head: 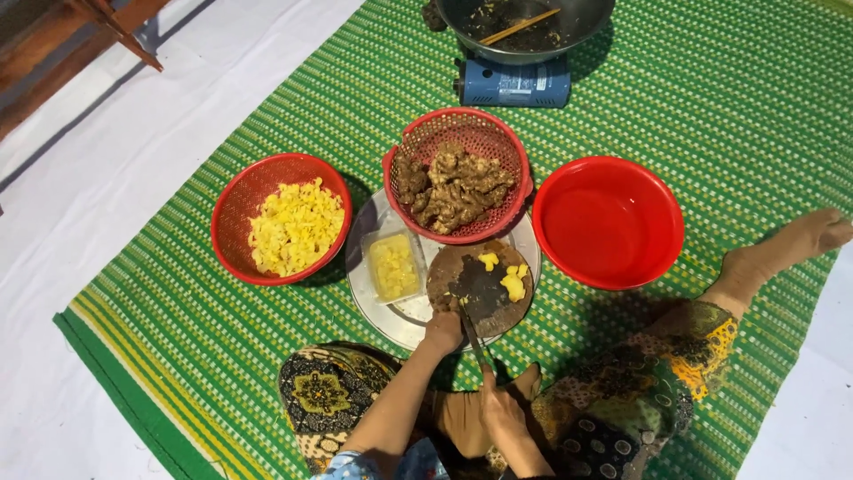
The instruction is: Slicing ginger into thin pieces on a wooden cutting board using a knife while sitting on the floor.
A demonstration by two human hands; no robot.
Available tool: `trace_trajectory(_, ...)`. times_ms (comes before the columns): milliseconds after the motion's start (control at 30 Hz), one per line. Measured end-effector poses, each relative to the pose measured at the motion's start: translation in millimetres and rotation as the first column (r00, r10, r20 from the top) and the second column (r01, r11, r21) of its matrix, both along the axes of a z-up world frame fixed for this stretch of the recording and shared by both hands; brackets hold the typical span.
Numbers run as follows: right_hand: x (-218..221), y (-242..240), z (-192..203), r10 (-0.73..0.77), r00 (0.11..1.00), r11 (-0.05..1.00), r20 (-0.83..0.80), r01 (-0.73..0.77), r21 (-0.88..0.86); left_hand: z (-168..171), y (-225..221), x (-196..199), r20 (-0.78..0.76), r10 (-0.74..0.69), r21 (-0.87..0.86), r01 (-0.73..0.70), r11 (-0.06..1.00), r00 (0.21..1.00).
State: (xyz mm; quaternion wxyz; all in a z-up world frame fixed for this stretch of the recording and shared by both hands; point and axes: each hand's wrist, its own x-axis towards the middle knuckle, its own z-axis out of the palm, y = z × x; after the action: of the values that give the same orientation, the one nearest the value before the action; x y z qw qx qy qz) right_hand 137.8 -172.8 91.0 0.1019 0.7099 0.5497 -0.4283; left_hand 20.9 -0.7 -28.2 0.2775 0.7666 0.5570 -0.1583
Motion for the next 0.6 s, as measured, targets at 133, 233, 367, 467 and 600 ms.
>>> trace_trajectory(133, 1, -3, -12, -0.004, 0.999, 0.998, -0.045, 0.007, 0.064, -20, -1, -3, -0.019, -0.056, 0.076, 0.057, 0.996, 0.998)
trace_trajectory(233, 1, 2, -18, -0.007, 0.999, 1.0, -0.051, 0.008, 0.007, -4, -3, -3, 0.018, -0.027, 0.064, 0.026, 0.998, 0.999)
trace_trajectory(367, -1, 19, -21, -0.089, 0.993, 0.996, -0.074, 0.091, 0.027, 5, -4, -3, 0.034, 0.006, 0.033, -0.007, 0.999, 0.999)
trace_trajectory(467, -2, 28, -1, -0.058, 0.997, 0.998, -0.041, 0.057, -0.024, -12, -6, -6, 0.09, 0.007, 0.112, -0.017, 0.994, 0.996)
trace_trajectory(600, -2, 12, -2, -0.076, 0.994, 0.991, -0.082, 0.084, 0.104, -6, -1, -6, 0.045, 0.003, 0.052, -0.005, 0.999, 0.999)
